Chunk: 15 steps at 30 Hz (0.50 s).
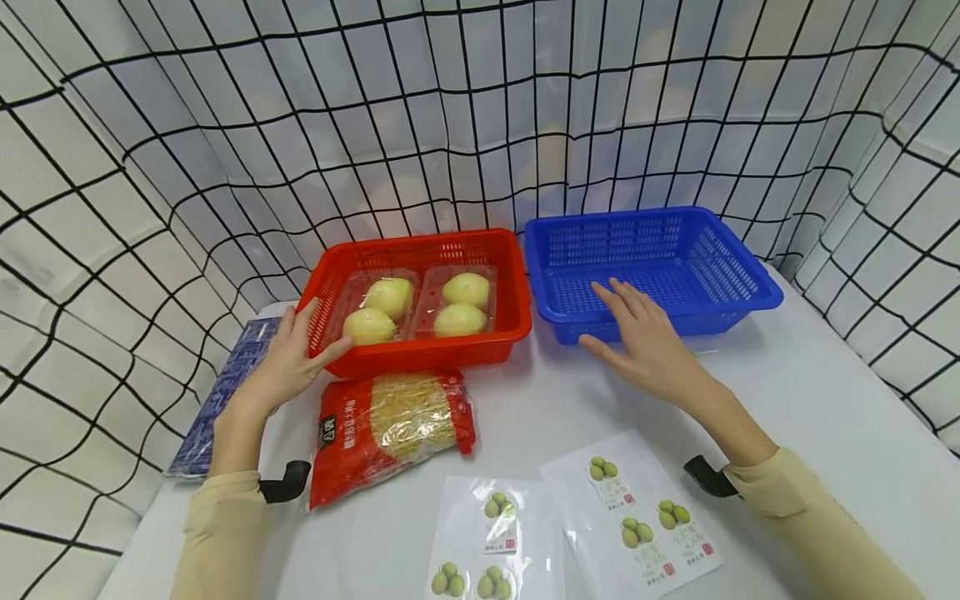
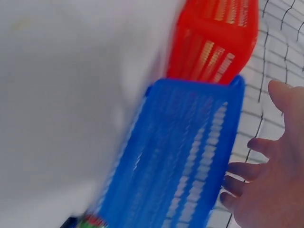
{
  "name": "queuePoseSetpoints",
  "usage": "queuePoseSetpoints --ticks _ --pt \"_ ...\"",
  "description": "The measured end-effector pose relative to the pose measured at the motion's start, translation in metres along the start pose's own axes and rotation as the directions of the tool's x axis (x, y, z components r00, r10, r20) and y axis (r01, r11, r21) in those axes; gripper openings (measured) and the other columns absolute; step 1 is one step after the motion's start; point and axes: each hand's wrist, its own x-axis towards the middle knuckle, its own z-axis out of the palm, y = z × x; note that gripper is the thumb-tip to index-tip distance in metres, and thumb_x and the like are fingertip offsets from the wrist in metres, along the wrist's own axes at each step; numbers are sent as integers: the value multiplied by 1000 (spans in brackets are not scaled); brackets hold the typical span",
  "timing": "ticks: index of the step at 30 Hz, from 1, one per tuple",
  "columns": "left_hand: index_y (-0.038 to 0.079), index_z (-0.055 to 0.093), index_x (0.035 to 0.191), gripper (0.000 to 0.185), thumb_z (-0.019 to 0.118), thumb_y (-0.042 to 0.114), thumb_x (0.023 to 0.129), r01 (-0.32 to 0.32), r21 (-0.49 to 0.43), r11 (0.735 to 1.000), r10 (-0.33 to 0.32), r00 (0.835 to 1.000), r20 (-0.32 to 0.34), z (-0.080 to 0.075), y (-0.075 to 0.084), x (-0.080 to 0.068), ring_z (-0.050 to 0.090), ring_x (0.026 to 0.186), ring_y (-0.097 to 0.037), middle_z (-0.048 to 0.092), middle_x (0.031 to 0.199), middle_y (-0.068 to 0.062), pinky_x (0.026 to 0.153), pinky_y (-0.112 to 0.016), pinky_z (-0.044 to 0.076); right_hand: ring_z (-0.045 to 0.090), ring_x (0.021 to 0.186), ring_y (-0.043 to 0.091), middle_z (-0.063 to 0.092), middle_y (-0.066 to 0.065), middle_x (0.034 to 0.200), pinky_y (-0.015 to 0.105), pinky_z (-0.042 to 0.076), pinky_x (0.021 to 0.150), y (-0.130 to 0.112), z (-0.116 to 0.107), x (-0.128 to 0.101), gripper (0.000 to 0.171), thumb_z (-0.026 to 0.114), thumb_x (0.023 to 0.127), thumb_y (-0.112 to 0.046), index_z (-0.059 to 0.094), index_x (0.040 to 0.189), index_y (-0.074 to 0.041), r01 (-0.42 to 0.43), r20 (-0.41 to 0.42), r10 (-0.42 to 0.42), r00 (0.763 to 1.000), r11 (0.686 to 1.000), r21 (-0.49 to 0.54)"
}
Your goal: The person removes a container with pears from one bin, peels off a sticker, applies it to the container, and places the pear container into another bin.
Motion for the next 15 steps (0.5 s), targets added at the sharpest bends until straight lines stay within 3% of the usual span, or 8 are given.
queuePoseSetpoints --ticks 6,11,15 --pt "13 -11 165 106 54 64 98 15 20 1000 -15 1000 4 -4 -2 -4 -11 150 -65 -26 167 -27 104 -91 14 25 157 42 23 16 171 69 23 125 -48 1 31 82 60 98 -57 26 164 -22 27 -7 -27 1000 1000 12" --pt "13 -19 163 112 55 64 97 44 -11 999 -43 998 50 -4 -4 -3 -13 150 -65 -32 164 -29 107 -88 16 32 154 42 26 17 170 65 28 124 -87 18 58 84 55 97 -64 28 163 -20 23 34 -24 999 1000 19" --pt "11 -24 161 115 55 64 97 49 -22 999 -47 997 67 -3 -6 -2 -5 150 -65 -26 164 -33 109 -85 22 36 152 40 30 17 168 63 33 123 -109 30 83 84 51 97 -67 30 162 -19 11 88 -14 996 999 40"
